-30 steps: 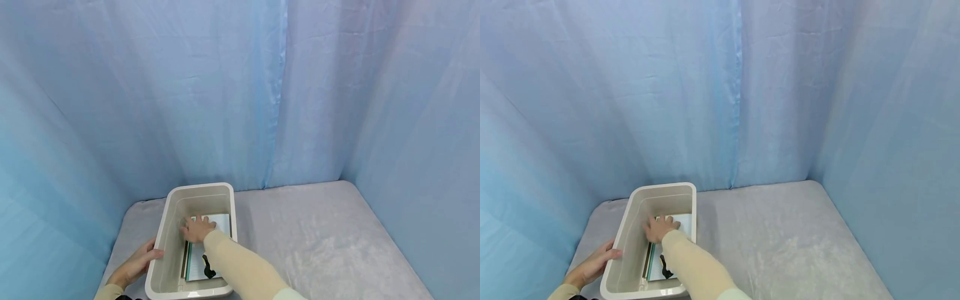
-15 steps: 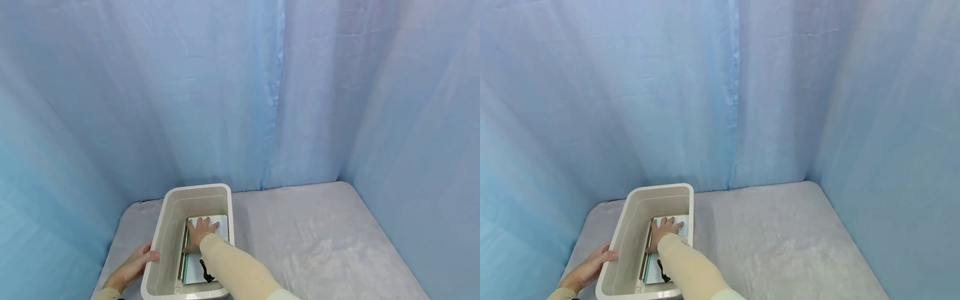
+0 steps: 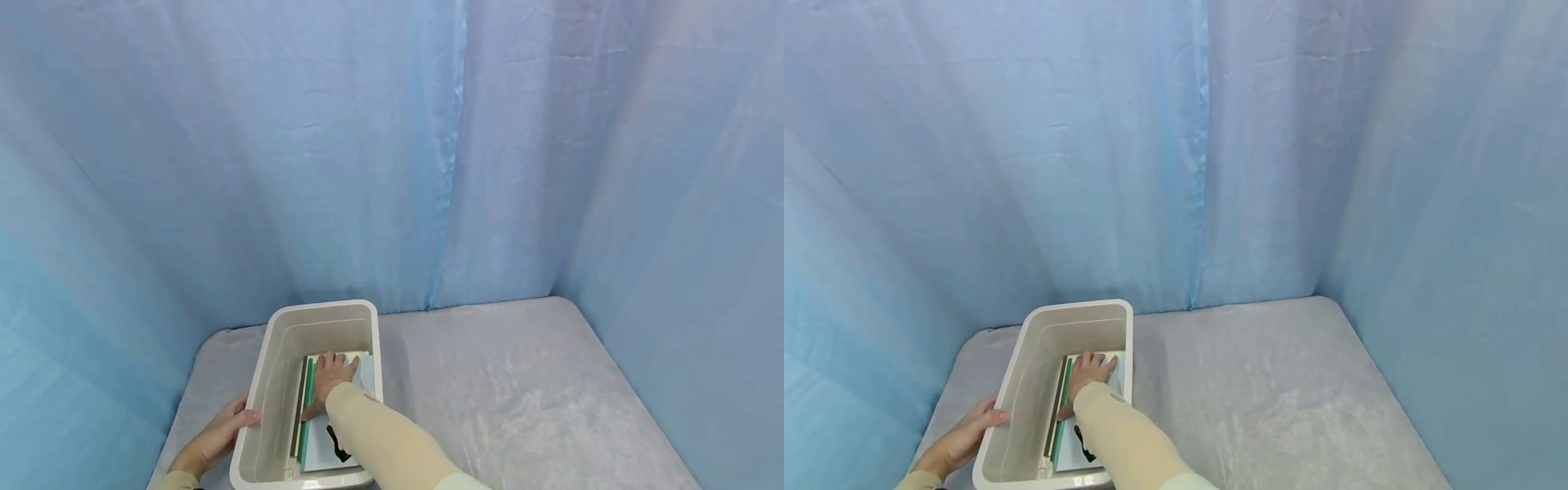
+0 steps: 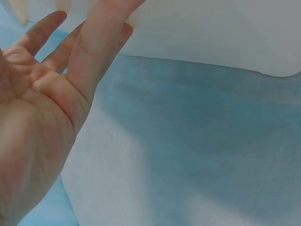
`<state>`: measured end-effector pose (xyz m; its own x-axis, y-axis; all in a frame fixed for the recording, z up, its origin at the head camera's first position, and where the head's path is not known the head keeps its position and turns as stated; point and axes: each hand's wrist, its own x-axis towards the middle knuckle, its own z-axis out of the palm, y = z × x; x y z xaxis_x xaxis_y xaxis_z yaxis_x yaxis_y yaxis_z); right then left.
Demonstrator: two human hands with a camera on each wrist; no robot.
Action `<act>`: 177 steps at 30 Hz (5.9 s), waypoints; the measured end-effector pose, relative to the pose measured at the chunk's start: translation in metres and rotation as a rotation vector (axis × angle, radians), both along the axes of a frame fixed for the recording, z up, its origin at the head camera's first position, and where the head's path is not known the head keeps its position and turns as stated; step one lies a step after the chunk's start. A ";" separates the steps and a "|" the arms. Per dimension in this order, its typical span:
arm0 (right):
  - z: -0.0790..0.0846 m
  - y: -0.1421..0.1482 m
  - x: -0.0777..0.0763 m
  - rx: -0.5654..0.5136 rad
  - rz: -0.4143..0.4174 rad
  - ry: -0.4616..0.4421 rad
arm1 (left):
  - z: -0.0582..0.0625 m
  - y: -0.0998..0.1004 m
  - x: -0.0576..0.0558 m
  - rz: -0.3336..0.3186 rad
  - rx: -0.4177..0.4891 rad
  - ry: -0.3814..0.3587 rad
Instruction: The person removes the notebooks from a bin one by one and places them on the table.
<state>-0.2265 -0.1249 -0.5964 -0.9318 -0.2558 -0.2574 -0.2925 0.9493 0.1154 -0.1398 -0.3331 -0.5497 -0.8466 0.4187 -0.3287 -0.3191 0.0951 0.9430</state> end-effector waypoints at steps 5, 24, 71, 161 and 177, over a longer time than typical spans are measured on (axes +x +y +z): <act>0.001 0.003 0.000 0.021 0.016 -0.001 | -0.002 0.002 0.001 -0.002 0.007 0.000; 0.008 -0.004 0.009 -0.028 0.051 0.019 | -0.005 0.003 0.003 0.023 -0.009 -0.023; 0.179 0.024 -0.017 -0.392 0.220 0.062 | 0.003 0.008 0.002 0.083 -0.120 -0.036; 0.072 0.251 -0.121 -0.342 0.042 0.142 | -0.008 0.003 0.000 0.083 -0.053 0.050; 0.139 0.236 -0.125 -0.394 0.118 0.162 | -0.011 0.010 -0.008 0.114 -0.067 0.069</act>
<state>-0.3515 0.1110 -0.4574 -0.9105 -0.4126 0.0283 -0.4099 0.8910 -0.1954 -0.1480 -0.3227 -0.5603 -0.9088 0.2981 -0.2921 -0.2662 0.1251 0.9558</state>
